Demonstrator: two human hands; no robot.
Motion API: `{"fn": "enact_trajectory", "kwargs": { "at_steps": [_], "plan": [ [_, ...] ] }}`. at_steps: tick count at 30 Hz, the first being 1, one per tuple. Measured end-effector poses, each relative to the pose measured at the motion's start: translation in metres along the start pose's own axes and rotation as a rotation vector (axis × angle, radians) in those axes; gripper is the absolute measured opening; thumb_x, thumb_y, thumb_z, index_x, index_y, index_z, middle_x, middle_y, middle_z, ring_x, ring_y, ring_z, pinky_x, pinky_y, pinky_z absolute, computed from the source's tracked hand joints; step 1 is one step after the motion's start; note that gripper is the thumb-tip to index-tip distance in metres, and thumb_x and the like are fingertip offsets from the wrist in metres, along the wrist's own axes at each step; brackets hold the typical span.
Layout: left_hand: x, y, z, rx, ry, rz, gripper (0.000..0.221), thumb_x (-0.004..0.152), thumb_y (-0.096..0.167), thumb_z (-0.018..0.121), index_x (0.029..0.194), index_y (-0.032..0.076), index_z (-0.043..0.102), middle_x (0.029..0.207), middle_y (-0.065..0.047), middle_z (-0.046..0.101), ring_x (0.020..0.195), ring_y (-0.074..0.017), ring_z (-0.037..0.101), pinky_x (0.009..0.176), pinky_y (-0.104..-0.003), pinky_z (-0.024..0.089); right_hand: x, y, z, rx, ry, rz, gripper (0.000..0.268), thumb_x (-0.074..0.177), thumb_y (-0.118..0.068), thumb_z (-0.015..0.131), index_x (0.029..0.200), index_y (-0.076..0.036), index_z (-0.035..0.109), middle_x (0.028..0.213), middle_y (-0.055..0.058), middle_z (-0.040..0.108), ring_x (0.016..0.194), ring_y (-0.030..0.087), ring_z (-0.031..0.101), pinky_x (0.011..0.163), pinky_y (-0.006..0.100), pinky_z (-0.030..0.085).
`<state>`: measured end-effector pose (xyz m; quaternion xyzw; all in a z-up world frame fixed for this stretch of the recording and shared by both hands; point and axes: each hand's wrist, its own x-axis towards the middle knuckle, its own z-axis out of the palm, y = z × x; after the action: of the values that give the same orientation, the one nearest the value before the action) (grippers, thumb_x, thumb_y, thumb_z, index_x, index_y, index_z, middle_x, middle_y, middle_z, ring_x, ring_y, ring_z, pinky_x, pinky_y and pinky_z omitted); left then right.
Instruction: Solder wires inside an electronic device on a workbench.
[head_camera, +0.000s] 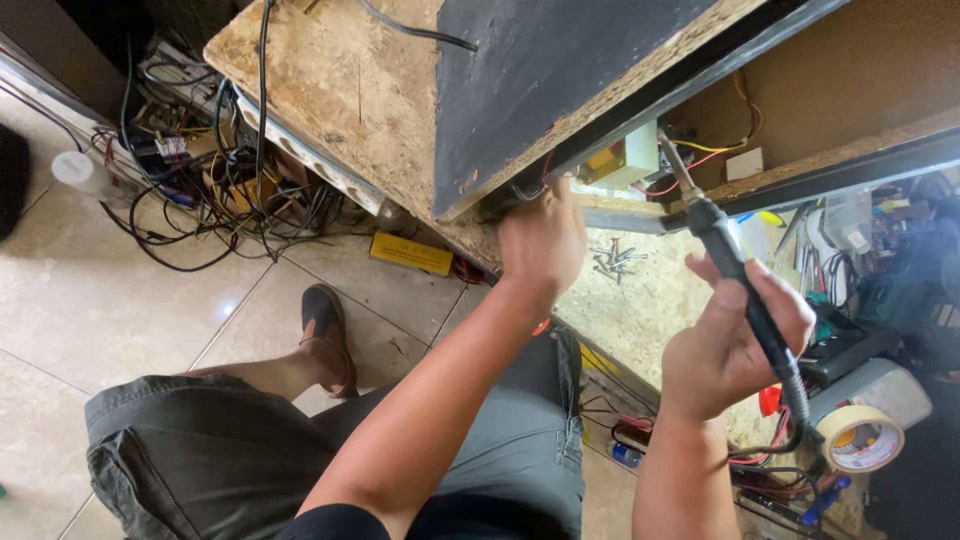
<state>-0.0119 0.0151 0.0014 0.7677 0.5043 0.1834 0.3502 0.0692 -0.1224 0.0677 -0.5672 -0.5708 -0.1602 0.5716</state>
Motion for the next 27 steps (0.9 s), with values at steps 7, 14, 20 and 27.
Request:
{"fn": "enact_trajectory", "kwargs": {
  "at_steps": [7, 14, 20, 27],
  "plan": [
    [-0.019, -0.037, 0.027, -0.036, 0.463, 0.414, 0.063, 0.098, 0.005, 0.044, 0.161, 0.007, 0.034, 0.113, -0.029, 0.074, 0.043, -0.0075, 0.052, 0.041, -0.021, 0.038, -0.028, 0.032, 0.022, -0.120, -0.034, -0.027, 0.017, 0.111, -0.003, 0.054, 0.128, -0.007, 0.053, 0.110, 0.016, 0.064, 0.093, 0.033, 0.074, 0.082, 0.048, 0.065],
    [-0.032, -0.029, -0.005, -0.142, 0.419, 0.391, 0.062, 0.094, 0.015, 0.046, 0.156, 0.017, 0.044, 0.137, -0.022, 0.064, 0.079, -0.0434, 0.072, 0.063, -0.052, 0.060, -0.012, 0.045, 0.083, -0.142, 0.022, -0.182, 0.046, 0.079, 0.008, 0.089, 0.108, -0.004, 0.056, 0.125, 0.019, 0.059, 0.106, 0.035, 0.072, 0.089, 0.046, 0.062],
    [-0.030, -0.031, -0.006, -0.249, 0.436, 0.429, 0.058, 0.093, 0.010, 0.044, 0.150, 0.012, 0.054, 0.133, -0.017, 0.068, 0.096, -0.0399, 0.073, 0.077, -0.044, 0.063, -0.001, 0.050, 0.094, -0.234, 0.042, -0.170, 0.033, 0.082, 0.002, 0.088, 0.104, -0.006, 0.066, 0.113, 0.012, 0.066, 0.102, 0.030, 0.072, 0.085, 0.038, 0.061],
    [-0.026, -0.042, 0.011, -0.267, 0.434, 0.423, 0.059, 0.092, 0.011, 0.048, 0.151, 0.014, 0.054, 0.139, -0.013, 0.066, 0.107, -0.0349, 0.072, 0.086, -0.041, 0.062, 0.008, 0.037, 0.089, -0.240, 0.020, -0.141, 0.030, 0.083, 0.004, 0.087, 0.105, -0.008, 0.070, 0.110, 0.011, 0.067, 0.099, 0.029, 0.073, 0.079, 0.037, 0.062]
  ]
}}
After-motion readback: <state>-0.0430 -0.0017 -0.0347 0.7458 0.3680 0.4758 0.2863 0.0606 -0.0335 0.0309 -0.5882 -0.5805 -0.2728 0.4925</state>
